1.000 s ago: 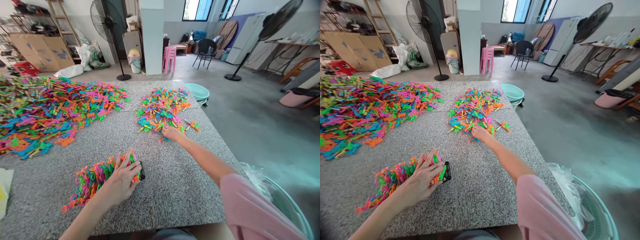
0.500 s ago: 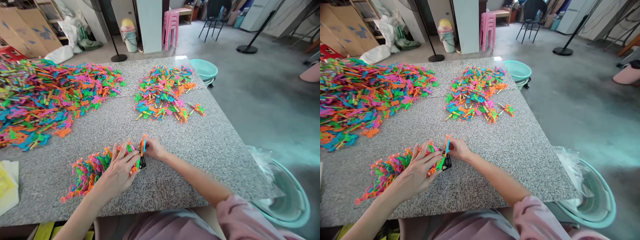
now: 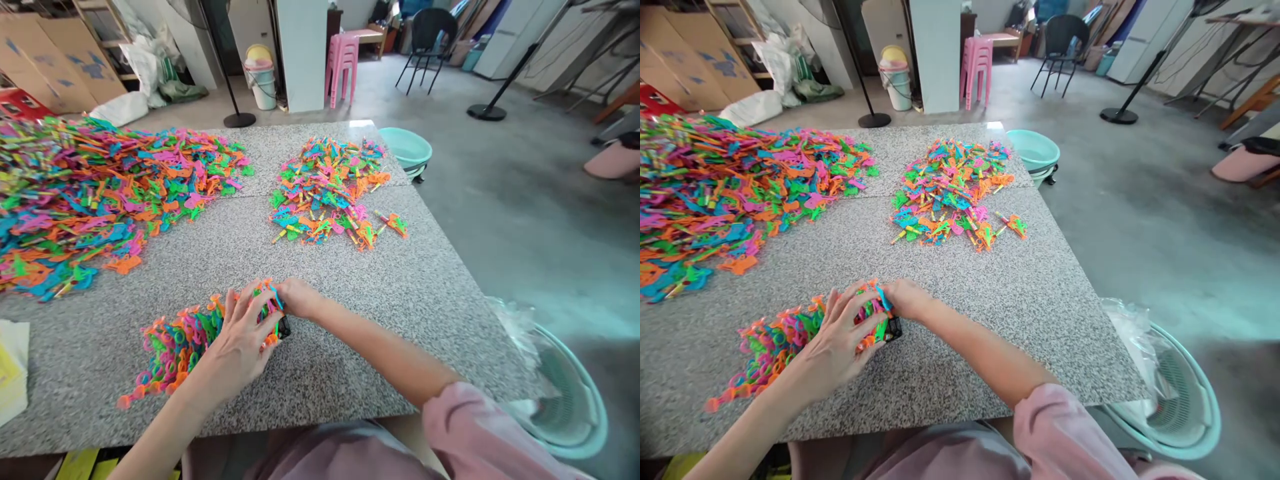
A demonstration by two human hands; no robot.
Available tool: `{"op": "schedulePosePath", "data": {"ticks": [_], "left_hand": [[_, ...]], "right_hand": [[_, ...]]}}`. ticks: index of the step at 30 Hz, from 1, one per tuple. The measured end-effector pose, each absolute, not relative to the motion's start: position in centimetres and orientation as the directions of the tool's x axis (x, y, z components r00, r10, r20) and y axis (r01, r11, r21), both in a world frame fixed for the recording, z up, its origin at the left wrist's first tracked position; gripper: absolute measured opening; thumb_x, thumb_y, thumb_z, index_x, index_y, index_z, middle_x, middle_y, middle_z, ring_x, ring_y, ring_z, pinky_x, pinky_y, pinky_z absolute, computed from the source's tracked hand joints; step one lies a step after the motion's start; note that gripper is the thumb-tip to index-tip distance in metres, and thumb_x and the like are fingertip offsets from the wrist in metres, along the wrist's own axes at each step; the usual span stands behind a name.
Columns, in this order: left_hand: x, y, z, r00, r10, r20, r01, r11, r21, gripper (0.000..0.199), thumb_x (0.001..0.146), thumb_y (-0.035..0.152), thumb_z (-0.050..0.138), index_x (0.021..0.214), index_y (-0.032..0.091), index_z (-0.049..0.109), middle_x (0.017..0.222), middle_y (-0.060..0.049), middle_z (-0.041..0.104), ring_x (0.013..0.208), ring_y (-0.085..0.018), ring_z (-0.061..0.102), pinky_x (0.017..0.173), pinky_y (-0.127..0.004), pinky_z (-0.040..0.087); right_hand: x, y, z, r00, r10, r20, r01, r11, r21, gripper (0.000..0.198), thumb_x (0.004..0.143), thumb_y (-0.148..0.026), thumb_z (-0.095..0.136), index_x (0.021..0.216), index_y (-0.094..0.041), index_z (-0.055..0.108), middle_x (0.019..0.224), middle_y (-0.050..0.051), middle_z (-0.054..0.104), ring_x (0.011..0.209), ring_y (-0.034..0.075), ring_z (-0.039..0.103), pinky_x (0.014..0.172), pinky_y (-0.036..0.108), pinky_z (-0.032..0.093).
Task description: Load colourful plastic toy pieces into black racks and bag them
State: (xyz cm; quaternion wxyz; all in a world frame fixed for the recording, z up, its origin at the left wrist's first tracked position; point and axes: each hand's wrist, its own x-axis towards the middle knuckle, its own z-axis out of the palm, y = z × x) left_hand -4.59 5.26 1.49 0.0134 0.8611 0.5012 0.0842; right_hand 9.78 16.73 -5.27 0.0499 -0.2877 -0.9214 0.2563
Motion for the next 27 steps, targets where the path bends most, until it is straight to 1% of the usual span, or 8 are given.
{"op": "schedulePosePath", "data": {"ticks": [4, 7, 10, 13, 16, 18, 22, 27], "left_hand": [[-5.1, 5.6, 0.9, 0.578, 0.803, 0.148, 0.805, -0.590, 0.063, 0.036, 0.088, 0.015, 0.049, 0.121, 0.024, 0.062, 0.139, -0.011, 0.056, 0.136, -0.035, 0.043, 0.114, -0.074, 0.008], [-5.4, 5.8, 0.5, 0.599, 0.787, 0.152, 0.791, -0.610, 0.043, 0.034, 0.087, 0.018, 0.051, 0.118, 0.023, 0.062, 0.130, -0.008, 0.065, 0.132, -0.034, 0.049, 0.115, -0.073, 0.000], [-5.6, 5.9, 0.2, 0.580, 0.796, 0.174, 0.803, -0.594, 0.045, 0.031, 0.086, 0.020, 0.051, 0.115, 0.024, 0.063, 0.129, -0.006, 0.066, 0.131, -0.034, 0.049, 0.115, -0.072, -0.001], [-5.7, 6.0, -0.1, 0.579, 0.790, 0.204, 0.798, -0.600, 0.056, 0.029, 0.086, 0.021, 0.052, 0.112, 0.025, 0.065, 0.127, -0.006, 0.067, 0.131, -0.034, 0.050, 0.115, -0.073, -0.003], [-5.6, 6.0, -0.3, 0.578, 0.784, 0.225, 0.796, -0.603, 0.058, 0.028, 0.086, 0.022, 0.052, 0.110, 0.025, 0.065, 0.125, -0.006, 0.068, 0.129, -0.034, 0.051, 0.115, -0.071, -0.003], [-5.5, 5.9, -0.3, 0.565, 0.796, 0.218, 0.805, -0.590, 0.070, 0.028, 0.087, 0.021, 0.052, 0.110, 0.025, 0.065, 0.126, -0.006, 0.068, 0.131, -0.034, 0.050, 0.116, -0.071, -0.003], [-5.2, 5.8, 0.1, 0.541, 0.821, 0.181, 0.815, -0.565, 0.125, 0.027, 0.086, 0.021, 0.052, 0.108, 0.024, 0.067, 0.124, -0.007, 0.068, 0.131, -0.035, 0.050, 0.113, -0.075, -0.001], [-5.0, 5.7, 0.4, 0.528, 0.833, 0.165, 0.817, -0.552, 0.169, 0.025, 0.085, 0.019, 0.053, 0.106, 0.023, 0.067, 0.123, -0.007, 0.069, 0.130, -0.034, 0.050, 0.113, -0.075, -0.001]], "right_hand": [[9.2, 15.9, -5.6, -0.801, 0.595, -0.063, 0.536, 0.666, -0.518, 0.029, 0.084, -0.015, 0.062, 0.112, -0.018, 0.066, 0.092, 0.006, 0.074, 0.087, 0.020, 0.069, 0.074, 0.025, 0.049], [12.1, 16.5, -6.6, -0.708, 0.703, 0.058, 0.554, 0.605, -0.571, 0.034, 0.084, -0.014, 0.061, 0.117, -0.022, 0.064, 0.110, 0.004, 0.071, 0.103, 0.019, 0.065, 0.086, 0.026, 0.050], [18.1, 18.6, -6.9, -0.333, 0.928, 0.170, 0.787, 0.373, -0.492, 0.037, 0.091, -0.015, 0.052, 0.127, -0.018, 0.058, 0.128, 0.012, 0.062, 0.120, 0.021, 0.054, 0.103, 0.035, 0.042], [23.1, 20.2, -6.9, -0.079, 0.995, 0.066, 0.938, 0.097, -0.334, 0.037, 0.098, -0.015, 0.037, 0.130, -0.013, 0.056, 0.132, 0.018, 0.057, 0.118, 0.024, 0.053, 0.101, 0.039, 0.042], [24.5, 19.9, -7.0, -0.180, 0.983, -0.024, 0.956, 0.169, -0.240, 0.034, 0.098, -0.016, 0.038, 0.125, -0.016, 0.058, 0.127, 0.015, 0.060, 0.116, 0.025, 0.054, 0.095, 0.036, 0.045], [24.3, 19.7, -6.9, -0.273, 0.962, -0.026, 0.946, 0.264, -0.190, 0.034, 0.097, -0.014, 0.038, 0.123, -0.019, 0.059, 0.123, 0.012, 0.062, 0.116, 0.024, 0.054, 0.094, 0.033, 0.046], [24.5, 21.8, -5.4, -0.294, 0.956, 0.002, 0.955, 0.294, -0.037, 0.037, 0.095, -0.007, 0.037, 0.123, -0.017, 0.059, 0.130, 0.015, 0.056, 0.119, 0.025, 0.054, 0.091, 0.032, 0.048], [25.3, 25.5, -4.1, -0.430, 0.892, -0.141, 0.896, 0.440, 0.050, 0.052, 0.087, -0.002, 0.053, 0.137, -0.014, 0.048, 0.125, 0.018, 0.058, 0.114, 0.027, 0.060, 0.091, 0.033, 0.049]]}}
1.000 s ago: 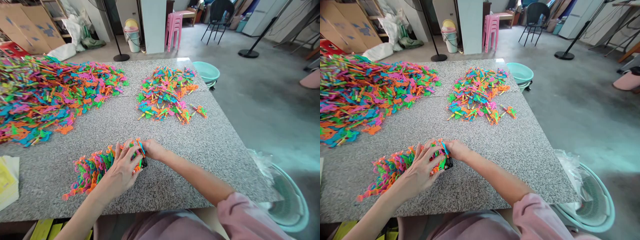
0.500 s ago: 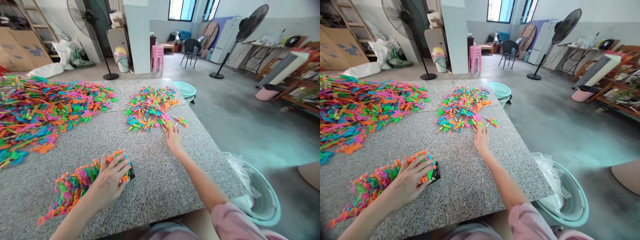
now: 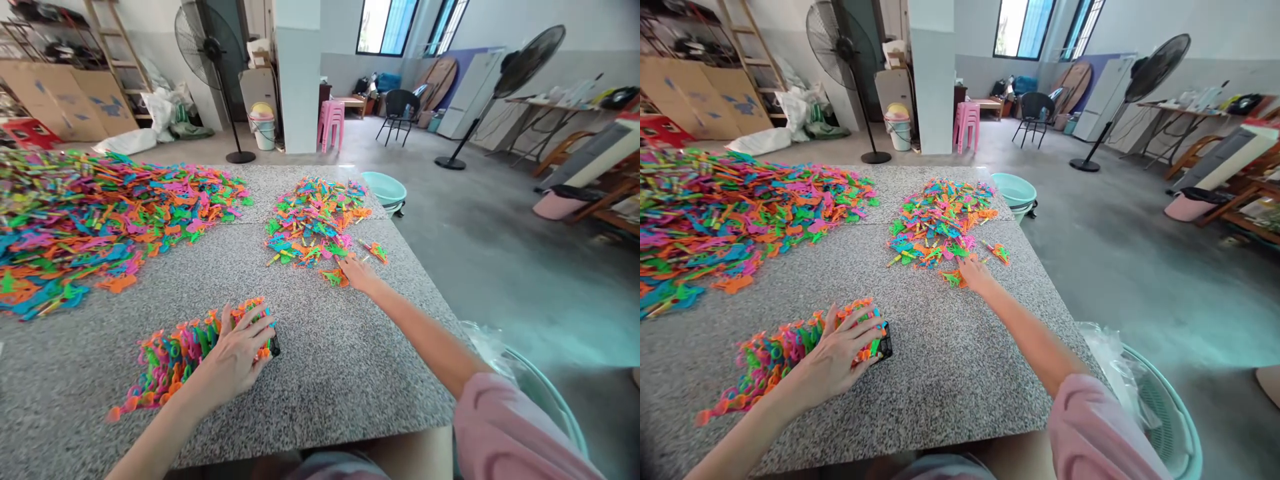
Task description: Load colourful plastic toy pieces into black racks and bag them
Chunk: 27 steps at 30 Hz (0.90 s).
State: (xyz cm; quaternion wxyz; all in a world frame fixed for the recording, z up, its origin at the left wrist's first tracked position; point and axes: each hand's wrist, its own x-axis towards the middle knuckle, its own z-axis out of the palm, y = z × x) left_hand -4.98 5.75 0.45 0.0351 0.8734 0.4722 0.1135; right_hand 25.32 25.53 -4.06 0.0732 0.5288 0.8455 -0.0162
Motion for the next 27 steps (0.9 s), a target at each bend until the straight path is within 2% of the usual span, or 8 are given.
{"op": "schedulePosePath", "data": {"ticks": [2, 4, 6, 9, 12, 15, 21, 27], "left_hand": [[-4.9, 5.7, 0.6, 0.521, 0.838, 0.161, 0.818, -0.544, 0.189, 0.025, 0.085, 0.018, 0.054, 0.106, 0.023, 0.067, 0.124, -0.008, 0.068, 0.131, -0.034, 0.049, 0.113, -0.075, -0.001], [-4.7, 5.5, 0.8, 0.513, 0.846, 0.147, 0.819, -0.534, 0.211, 0.026, 0.085, 0.017, 0.054, 0.107, 0.022, 0.067, 0.126, -0.008, 0.067, 0.133, -0.034, 0.047, 0.112, -0.075, -0.003], [-4.6, 5.4, 1.0, 0.510, 0.852, 0.121, 0.821, -0.523, 0.228, 0.026, 0.085, 0.015, 0.053, 0.107, 0.022, 0.066, 0.128, -0.007, 0.066, 0.136, -0.034, 0.044, 0.111, -0.076, -0.006], [-4.5, 5.4, 1.2, 0.507, 0.858, 0.080, 0.828, -0.511, 0.230, 0.026, 0.086, 0.014, 0.052, 0.108, 0.021, 0.064, 0.132, -0.007, 0.063, 0.139, -0.034, 0.039, 0.112, -0.075, -0.011], [-4.5, 5.4, 1.4, 0.505, 0.861, 0.057, 0.835, -0.504, 0.218, 0.024, 0.087, 0.016, 0.053, 0.108, 0.021, 0.063, 0.133, -0.008, 0.062, 0.141, -0.034, 0.036, 0.113, -0.073, -0.011], [-4.4, 5.4, 1.5, 0.506, 0.862, 0.041, 0.837, -0.502, 0.217, 0.025, 0.086, 0.017, 0.054, 0.109, 0.021, 0.062, 0.134, -0.009, 0.061, 0.141, -0.033, 0.036, 0.114, -0.072, -0.010], [-4.3, 5.3, 1.5, 0.485, 0.873, 0.057, 0.844, -0.485, 0.229, 0.040, 0.085, 0.015, 0.050, 0.125, 0.019, 0.051, 0.129, -0.013, 0.062, 0.139, -0.033, 0.039, 0.114, -0.073, -0.002], [-4.3, 5.2, 1.3, 0.479, 0.875, 0.062, 0.847, -0.480, 0.228, 0.044, 0.085, 0.015, 0.050, 0.129, 0.017, 0.044, 0.129, -0.017, 0.059, 0.140, -0.033, 0.038, 0.114, -0.073, 0.001]], "right_hand": [[25.3, 25.5, -4.0, -0.439, 0.879, -0.186, 0.886, 0.458, 0.072, 0.057, 0.084, 0.002, 0.054, 0.139, -0.011, 0.044, 0.123, 0.020, 0.059, 0.110, 0.027, 0.063, 0.092, 0.035, 0.048], [24.6, 24.1, -4.2, -0.441, 0.880, -0.174, 0.893, 0.450, 0.010, 0.047, 0.085, 0.002, 0.051, 0.131, -0.009, 0.051, 0.118, 0.020, 0.062, 0.105, 0.026, 0.065, 0.089, 0.034, 0.048], [23.1, 21.3, -4.8, -0.455, 0.881, -0.131, 0.883, 0.427, -0.193, 0.030, 0.087, -0.002, 0.050, 0.115, -0.011, 0.059, 0.106, 0.014, 0.067, 0.094, 0.022, 0.067, 0.082, 0.030, 0.049], [19.2, 15.4, -6.5, -0.514, 0.851, -0.109, 0.701, 0.343, -0.626, 0.010, 0.086, -0.015, 0.060, 0.095, -0.016, 0.063, 0.085, 0.003, 0.070, 0.075, 0.016, 0.066, 0.070, 0.023, 0.048], [15.3, 10.6, -8.3, -0.541, 0.838, -0.073, 0.476, 0.233, -0.848, 0.007, 0.082, -0.017, 0.064, 0.089, -0.018, 0.063, 0.083, 0.001, 0.072, 0.074, 0.014, 0.067, 0.069, 0.020, 0.048], [13.3, 8.9, -9.2, -0.507, 0.861, -0.032, 0.452, 0.234, -0.861, 0.009, 0.080, -0.015, 0.063, 0.088, -0.020, 0.062, 0.086, 0.002, 0.073, 0.078, 0.016, 0.069, 0.072, 0.021, 0.048], [13.0, 9.3, -8.6, -0.553, 0.832, -0.039, 0.583, 0.353, -0.732, 0.025, 0.074, -0.011, 0.060, 0.097, -0.021, 0.059, 0.077, 0.000, 0.071, 0.071, 0.017, 0.067, 0.064, 0.020, 0.044], [13.1, 9.1, -8.4, -0.579, 0.815, -0.030, 0.582, 0.387, -0.715, 0.026, 0.074, -0.009, 0.059, 0.097, -0.020, 0.060, 0.078, 0.001, 0.070, 0.075, 0.018, 0.068, 0.065, 0.020, 0.043]]}}
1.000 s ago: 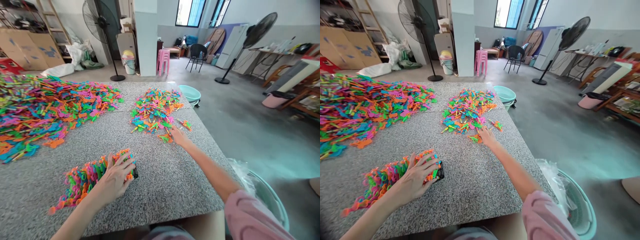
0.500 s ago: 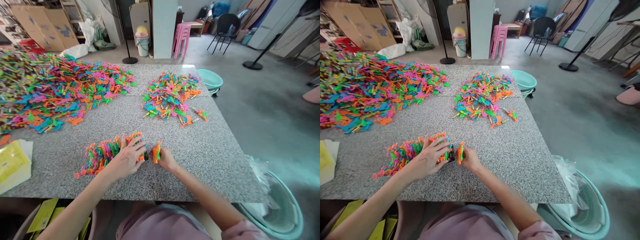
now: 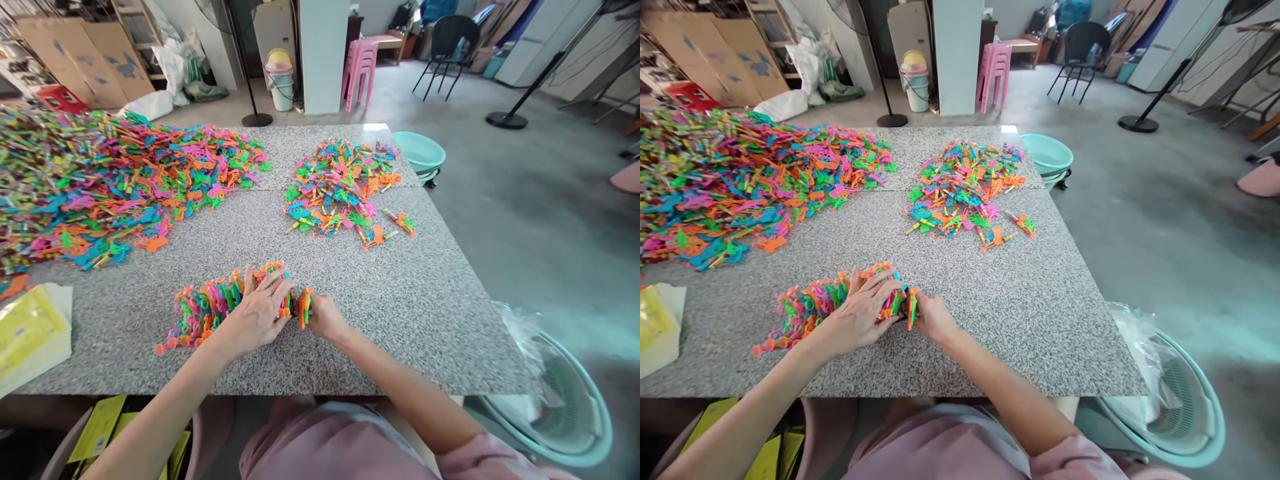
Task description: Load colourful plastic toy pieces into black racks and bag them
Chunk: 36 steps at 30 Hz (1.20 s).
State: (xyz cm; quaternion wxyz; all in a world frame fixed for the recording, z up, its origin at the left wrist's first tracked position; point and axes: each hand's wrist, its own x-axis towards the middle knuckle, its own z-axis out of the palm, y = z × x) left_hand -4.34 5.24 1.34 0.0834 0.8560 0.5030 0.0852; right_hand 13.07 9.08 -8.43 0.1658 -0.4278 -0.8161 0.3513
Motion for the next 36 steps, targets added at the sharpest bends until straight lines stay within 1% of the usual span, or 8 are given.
{"op": "schedulePosePath", "data": {"ticks": [11, 18, 21, 24, 28, 30, 33, 36], "left_hand": [[-4.1, 5.1, 1.3, 0.469, 0.881, 0.057, 0.851, -0.469, 0.237, 0.045, 0.085, 0.014, 0.050, 0.130, 0.014, 0.043, 0.126, -0.017, 0.061, 0.142, -0.034, 0.035, 0.115, -0.072, 0.002], [-4.3, 5.1, 1.1, 0.479, 0.874, 0.075, 0.844, -0.483, 0.234, 0.044, 0.085, 0.013, 0.052, 0.128, 0.015, 0.043, 0.126, -0.017, 0.061, 0.143, -0.032, 0.033, 0.115, -0.071, -0.002], [-4.2, 5.2, 1.3, 0.478, 0.875, 0.077, 0.844, -0.482, 0.235, 0.043, 0.086, 0.012, 0.050, 0.128, 0.015, 0.043, 0.127, -0.017, 0.061, 0.142, -0.032, 0.035, 0.114, -0.072, -0.003], [-4.1, 5.1, 1.5, 0.472, 0.878, 0.083, 0.844, -0.477, 0.244, 0.043, 0.087, 0.012, 0.049, 0.130, 0.014, 0.044, 0.129, -0.018, 0.060, 0.140, -0.032, 0.039, 0.114, -0.073, -0.001], [-3.8, 5.2, 1.8, 0.486, 0.872, 0.059, 0.844, -0.486, 0.228, 0.036, 0.087, 0.014, 0.050, 0.122, 0.016, 0.056, 0.130, -0.014, 0.061, 0.139, -0.034, 0.039, 0.111, -0.076, -0.006], [-3.7, 5.4, 1.9, 0.484, 0.873, 0.052, 0.853, -0.485, 0.193, 0.031, 0.085, 0.014, 0.050, 0.114, 0.017, 0.062, 0.128, -0.014, 0.062, 0.137, -0.036, 0.041, 0.110, -0.078, -0.006], [-3.5, 5.5, 2.1, 0.488, 0.872, 0.035, 0.861, -0.487, 0.146, 0.025, 0.084, 0.015, 0.051, 0.104, 0.016, 0.066, 0.124, -0.015, 0.062, 0.135, -0.037, 0.043, 0.109, -0.079, 0.001], [-3.4, 5.6, 2.2, 0.495, 0.869, 0.016, 0.861, -0.493, 0.128, 0.021, 0.083, 0.017, 0.052, 0.099, 0.016, 0.066, 0.125, -0.016, 0.061, 0.136, -0.038, 0.041, 0.109, -0.080, 0.005]], "right_hand": [[12.8, 9.3, -7.8, -0.579, 0.808, -0.111, 0.678, 0.403, -0.615, 0.013, 0.079, -0.012, 0.058, 0.088, -0.018, 0.063, 0.077, 0.006, 0.071, 0.073, 0.020, 0.069, 0.063, 0.022, 0.041], [13.3, 9.8, -8.0, -0.522, 0.850, -0.072, 0.618, 0.319, -0.719, 0.012, 0.075, -0.010, 0.058, 0.080, -0.019, 0.063, 0.073, 0.003, 0.068, 0.070, 0.016, 0.066, 0.063, 0.021, 0.041], [13.6, 9.4, -8.3, -0.478, 0.879, 0.009, 0.516, 0.289, -0.806, 0.008, 0.071, -0.012, 0.059, 0.075, -0.019, 0.059, 0.066, -0.001, 0.062, 0.061, 0.012, 0.058, 0.060, 0.021, 0.040], [14.4, 8.8, -8.7, -0.360, 0.931, 0.052, 0.371, 0.194, -0.908, 0.003, 0.075, -0.022, 0.056, 0.075, -0.020, 0.056, 0.063, -0.004, 0.055, 0.054, 0.010, 0.050, 0.055, 0.021, 0.038], [15.5, 8.1, -9.1, -0.230, 0.969, -0.094, 0.272, -0.029, -0.962, 0.017, 0.079, -0.036, 0.059, 0.081, -0.020, 0.055, 0.061, -0.004, 0.057, 0.051, 0.011, 0.050, 0.051, 0.022, 0.040], [15.3, 7.8, -9.0, -0.217, 0.964, -0.152, 0.291, -0.085, -0.953, 0.016, 0.078, -0.033, 0.062, 0.081, -0.020, 0.055, 0.064, -0.002, 0.062, 0.054, 0.013, 0.056, 0.055, 0.024, 0.043], [14.2, 7.3, -8.6, -0.280, 0.947, -0.160, 0.366, -0.049, -0.929, 0.003, 0.080, -0.022, 0.057, 0.082, -0.020, 0.058, 0.070, 0.001, 0.067, 0.061, 0.014, 0.062, 0.060, 0.023, 0.045], [12.8, 7.2, -8.2, -0.348, 0.930, -0.114, 0.469, 0.068, -0.881, 0.007, 0.083, -0.016, 0.054, 0.082, -0.019, 0.060, 0.071, 0.002, 0.067, 0.062, 0.014, 0.063, 0.061, 0.022, 0.043]]}}
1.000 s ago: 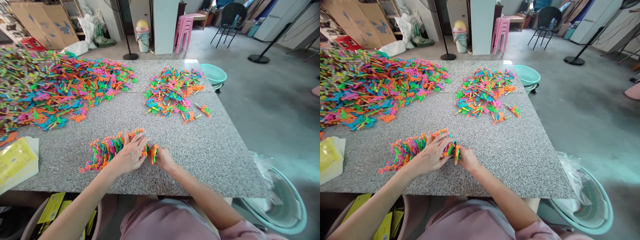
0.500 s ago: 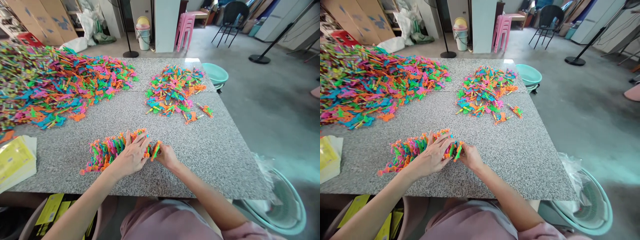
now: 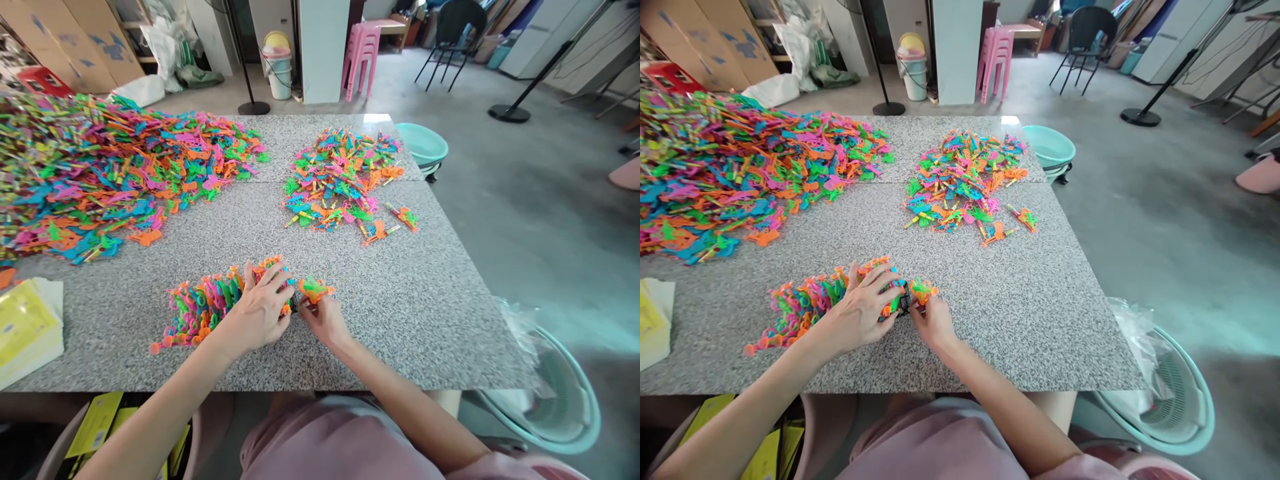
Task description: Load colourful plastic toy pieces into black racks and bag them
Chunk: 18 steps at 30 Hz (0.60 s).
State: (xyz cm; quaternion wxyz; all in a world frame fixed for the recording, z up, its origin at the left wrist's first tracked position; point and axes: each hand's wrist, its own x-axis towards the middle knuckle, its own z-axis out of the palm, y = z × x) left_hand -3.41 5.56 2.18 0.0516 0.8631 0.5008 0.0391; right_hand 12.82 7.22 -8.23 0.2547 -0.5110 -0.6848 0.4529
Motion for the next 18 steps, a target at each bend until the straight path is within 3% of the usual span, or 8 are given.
{"op": "schedulePosePath", "data": {"ticks": [5, 13, 18], "left_hand": [[-3.3, 5.3, 2.1, 0.480, 0.877, 0.028, 0.868, -0.480, 0.129, 0.025, 0.083, 0.017, 0.051, 0.105, 0.015, 0.064, 0.127, -0.017, 0.061, 0.136, -0.037, 0.041, 0.110, -0.079, 0.006], [-3.2, 5.2, 2.1, 0.463, 0.886, 0.025, 0.870, -0.460, 0.177, 0.033, 0.083, 0.016, 0.053, 0.116, 0.013, 0.059, 0.130, -0.018, 0.060, 0.139, -0.037, 0.038, 0.112, -0.076, -0.003], [-3.3, 5.2, 2.2, 0.434, 0.901, 0.022, 0.874, -0.427, 0.232, 0.044, 0.080, 0.013, 0.054, 0.124, 0.011, 0.054, 0.130, -0.018, 0.060, 0.140, -0.036, 0.037, 0.114, -0.074, -0.003]], "right_hand": [[12.1, 7.9, -8.1, -0.410, 0.912, 0.005, 0.587, 0.268, -0.764, 0.005, 0.084, -0.015, 0.058, 0.086, -0.017, 0.062, 0.077, 0.004, 0.069, 0.066, 0.015, 0.061, 0.061, 0.022, 0.038], [12.2, 8.2, -8.5, -0.454, 0.891, -0.008, 0.621, 0.310, -0.720, 0.009, 0.083, -0.017, 0.060, 0.076, -0.018, 0.064, 0.068, 0.001, 0.066, 0.062, 0.013, 0.057, 0.060, 0.021, 0.035], [11.4, 8.1, -7.1, -0.439, 0.892, -0.105, 0.732, 0.288, -0.617, 0.010, 0.083, -0.013, 0.058, 0.088, -0.017, 0.065, 0.079, 0.006, 0.071, 0.069, 0.016, 0.063, 0.061, 0.022, 0.035]]}}
